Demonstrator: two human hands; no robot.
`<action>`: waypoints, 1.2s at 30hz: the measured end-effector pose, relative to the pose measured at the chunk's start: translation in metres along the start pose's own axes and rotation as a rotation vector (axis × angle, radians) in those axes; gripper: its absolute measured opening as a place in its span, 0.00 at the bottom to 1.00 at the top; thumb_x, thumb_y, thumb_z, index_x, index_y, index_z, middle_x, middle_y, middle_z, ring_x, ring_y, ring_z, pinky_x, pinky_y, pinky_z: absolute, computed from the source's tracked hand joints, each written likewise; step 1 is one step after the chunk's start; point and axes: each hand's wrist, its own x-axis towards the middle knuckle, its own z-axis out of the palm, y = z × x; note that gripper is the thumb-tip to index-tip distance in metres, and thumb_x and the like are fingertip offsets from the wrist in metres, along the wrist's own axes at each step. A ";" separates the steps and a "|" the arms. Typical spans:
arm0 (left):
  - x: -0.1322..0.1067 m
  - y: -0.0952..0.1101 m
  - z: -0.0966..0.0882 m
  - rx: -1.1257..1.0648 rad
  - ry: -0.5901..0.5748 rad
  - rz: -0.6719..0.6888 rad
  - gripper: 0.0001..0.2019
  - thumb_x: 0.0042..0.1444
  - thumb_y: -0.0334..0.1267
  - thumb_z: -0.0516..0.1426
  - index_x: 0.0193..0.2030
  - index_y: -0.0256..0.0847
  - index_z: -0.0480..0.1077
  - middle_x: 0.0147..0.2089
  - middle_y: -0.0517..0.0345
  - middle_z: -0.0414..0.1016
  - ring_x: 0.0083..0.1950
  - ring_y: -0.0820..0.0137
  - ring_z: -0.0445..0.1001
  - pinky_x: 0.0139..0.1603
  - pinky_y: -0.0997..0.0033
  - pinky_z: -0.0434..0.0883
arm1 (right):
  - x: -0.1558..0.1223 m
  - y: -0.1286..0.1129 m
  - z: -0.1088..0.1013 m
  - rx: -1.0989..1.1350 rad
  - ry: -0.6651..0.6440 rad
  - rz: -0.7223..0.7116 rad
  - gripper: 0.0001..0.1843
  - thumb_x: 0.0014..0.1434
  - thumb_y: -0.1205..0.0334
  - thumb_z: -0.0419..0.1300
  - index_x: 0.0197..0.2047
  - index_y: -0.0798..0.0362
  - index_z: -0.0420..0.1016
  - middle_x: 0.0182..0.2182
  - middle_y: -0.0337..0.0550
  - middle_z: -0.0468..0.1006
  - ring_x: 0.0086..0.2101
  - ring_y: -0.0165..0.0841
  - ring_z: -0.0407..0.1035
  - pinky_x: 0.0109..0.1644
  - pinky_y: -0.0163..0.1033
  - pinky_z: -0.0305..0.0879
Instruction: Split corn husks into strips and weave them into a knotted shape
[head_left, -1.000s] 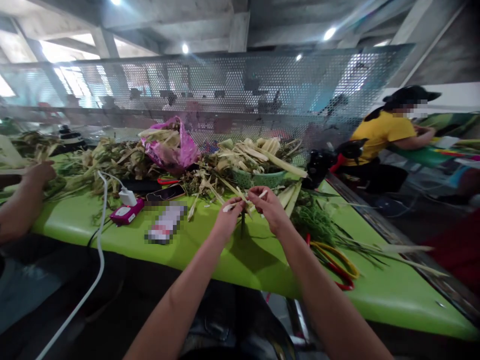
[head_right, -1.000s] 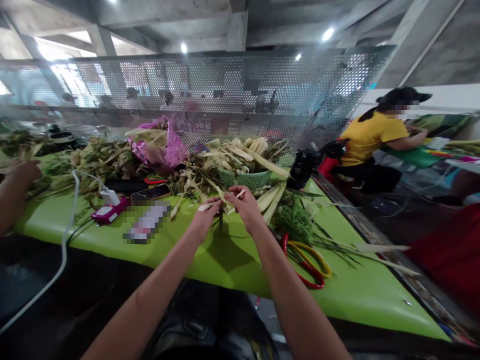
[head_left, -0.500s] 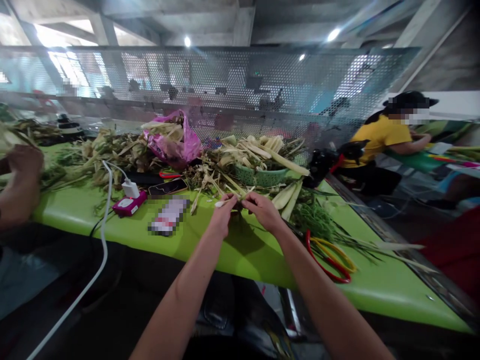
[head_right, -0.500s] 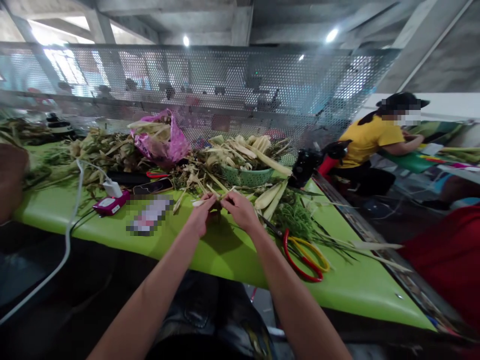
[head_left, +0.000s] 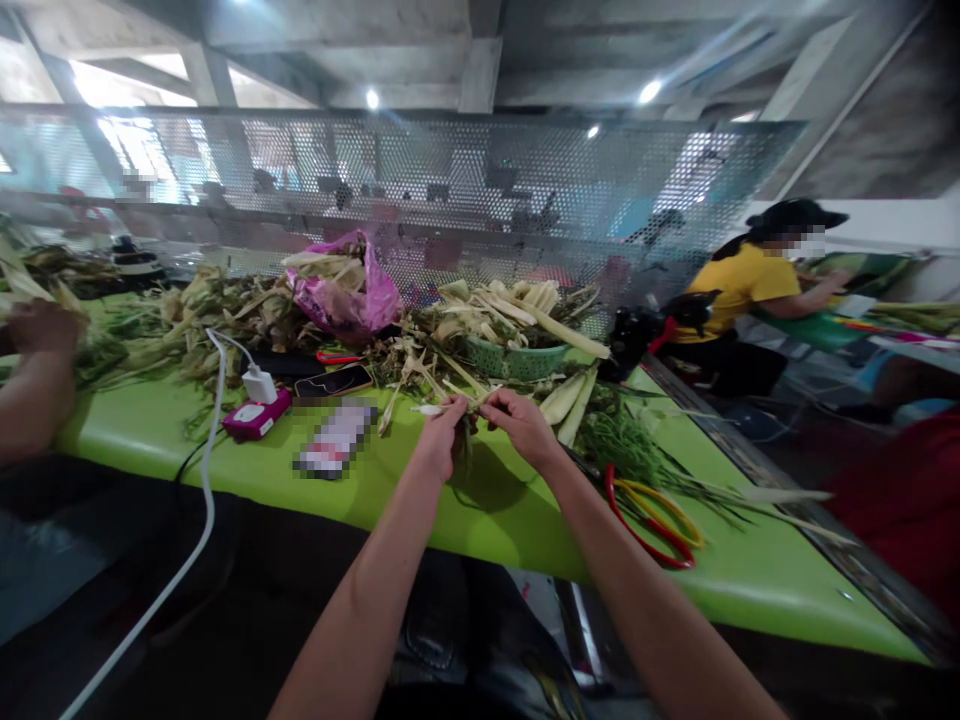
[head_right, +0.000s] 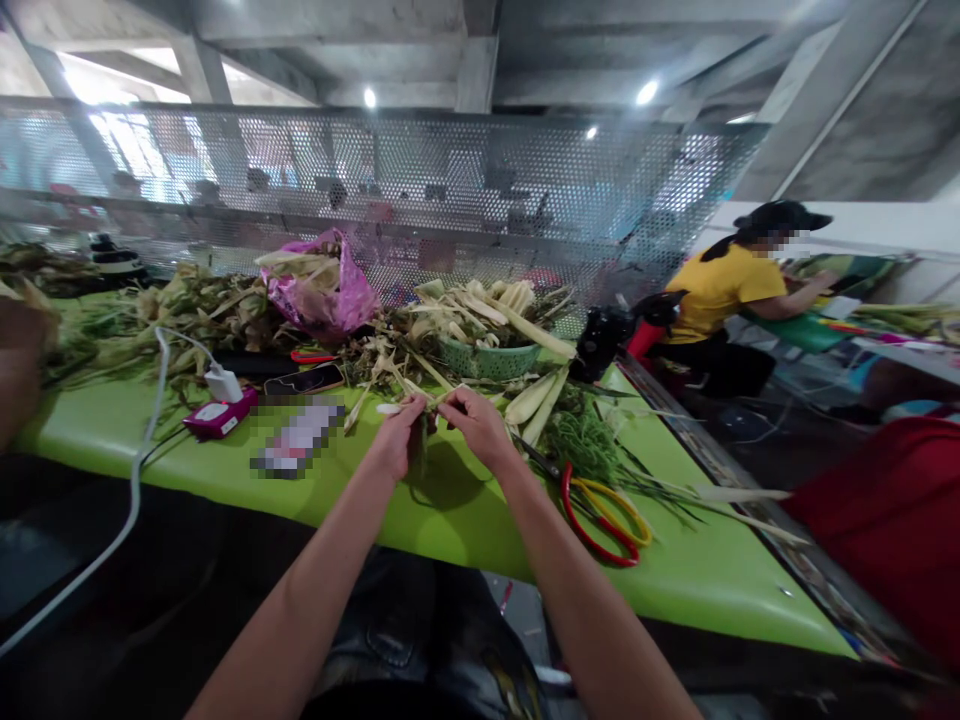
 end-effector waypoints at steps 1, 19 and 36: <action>-0.001 0.001 0.001 0.007 -0.019 0.002 0.15 0.41 0.41 0.65 0.32 0.40 0.64 0.25 0.66 0.67 0.25 0.79 0.67 0.29 0.77 0.65 | 0.000 0.000 -0.001 0.055 0.006 0.031 0.09 0.51 0.55 0.62 0.27 0.51 0.73 0.23 0.36 0.71 0.25 0.29 0.62 0.30 0.34 0.60; -0.004 -0.001 0.004 0.268 -0.223 0.117 0.16 0.45 0.41 0.63 0.39 0.39 0.66 0.29 0.62 0.70 0.27 0.76 0.69 0.29 0.76 0.65 | -0.001 0.009 0.003 0.386 0.201 0.183 0.13 0.43 0.55 0.68 0.26 0.53 0.71 0.20 0.33 0.70 0.22 0.26 0.59 0.27 0.33 0.55; -0.001 -0.007 -0.004 0.474 -0.274 0.191 0.13 0.48 0.40 0.62 0.40 0.39 0.69 0.33 0.60 0.70 0.32 0.76 0.65 0.36 0.76 0.62 | -0.005 -0.002 -0.002 0.179 0.218 0.107 0.17 0.44 0.49 0.67 0.31 0.53 0.74 0.26 0.38 0.72 0.27 0.30 0.63 0.32 0.36 0.58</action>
